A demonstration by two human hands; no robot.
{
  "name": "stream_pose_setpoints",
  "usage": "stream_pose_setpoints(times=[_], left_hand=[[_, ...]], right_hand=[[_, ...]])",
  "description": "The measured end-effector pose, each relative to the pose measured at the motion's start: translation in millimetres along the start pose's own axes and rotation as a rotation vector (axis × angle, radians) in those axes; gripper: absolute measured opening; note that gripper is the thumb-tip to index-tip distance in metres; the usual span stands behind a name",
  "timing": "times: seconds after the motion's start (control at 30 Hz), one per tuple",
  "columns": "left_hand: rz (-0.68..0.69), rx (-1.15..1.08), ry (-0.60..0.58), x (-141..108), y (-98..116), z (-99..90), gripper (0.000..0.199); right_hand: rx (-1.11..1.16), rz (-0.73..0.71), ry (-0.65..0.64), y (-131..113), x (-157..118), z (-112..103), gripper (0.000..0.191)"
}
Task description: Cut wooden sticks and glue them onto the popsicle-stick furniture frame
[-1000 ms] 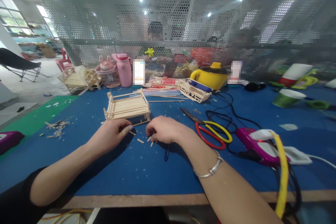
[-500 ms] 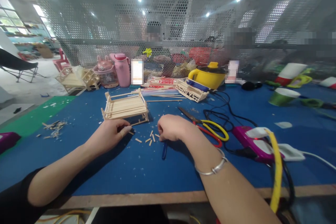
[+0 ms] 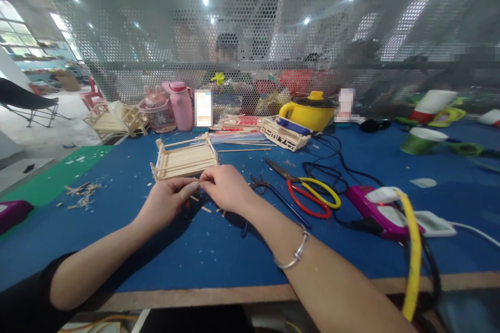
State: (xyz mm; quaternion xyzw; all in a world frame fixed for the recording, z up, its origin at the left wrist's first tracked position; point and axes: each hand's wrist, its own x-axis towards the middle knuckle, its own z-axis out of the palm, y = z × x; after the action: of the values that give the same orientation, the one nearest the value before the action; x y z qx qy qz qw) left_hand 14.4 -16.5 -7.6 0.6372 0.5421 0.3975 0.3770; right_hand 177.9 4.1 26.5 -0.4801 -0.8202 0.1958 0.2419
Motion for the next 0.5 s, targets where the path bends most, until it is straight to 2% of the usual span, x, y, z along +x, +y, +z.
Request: stream_pose_setpoints(times=[0.13,0.27,0.37,0.43,0.5], left_hand=[[0.012,-0.11,0.02,0.0,0.2,0.4,0.032],[-0.003,-0.205,0.004,1.5,0.4,-0.7,0.033],[-0.058,-0.382,-0.027,2.4,4.0,-1.9,0.034],[-0.105,-0.499,-0.085,1.6,8.0,-2.9,0.036],[-0.143,-0.58,-0.155,-0.3,11.7,-3.6,0.038]], right_hand=[[0.001,-0.044,0.055,-5.5,-0.6,8.9,0.015],[-0.048,-0.065,0.032,-6.4,-8.6,1.5,0.011],[-0.127,0.078,0.092,1.3,-27.5,-14.4,0.019],[-0.267,0.242,0.148,10.9,-46.2,-24.4,0.024],[-0.456,0.371,0.183,20.9,-66.5,-28.4,0.037]])
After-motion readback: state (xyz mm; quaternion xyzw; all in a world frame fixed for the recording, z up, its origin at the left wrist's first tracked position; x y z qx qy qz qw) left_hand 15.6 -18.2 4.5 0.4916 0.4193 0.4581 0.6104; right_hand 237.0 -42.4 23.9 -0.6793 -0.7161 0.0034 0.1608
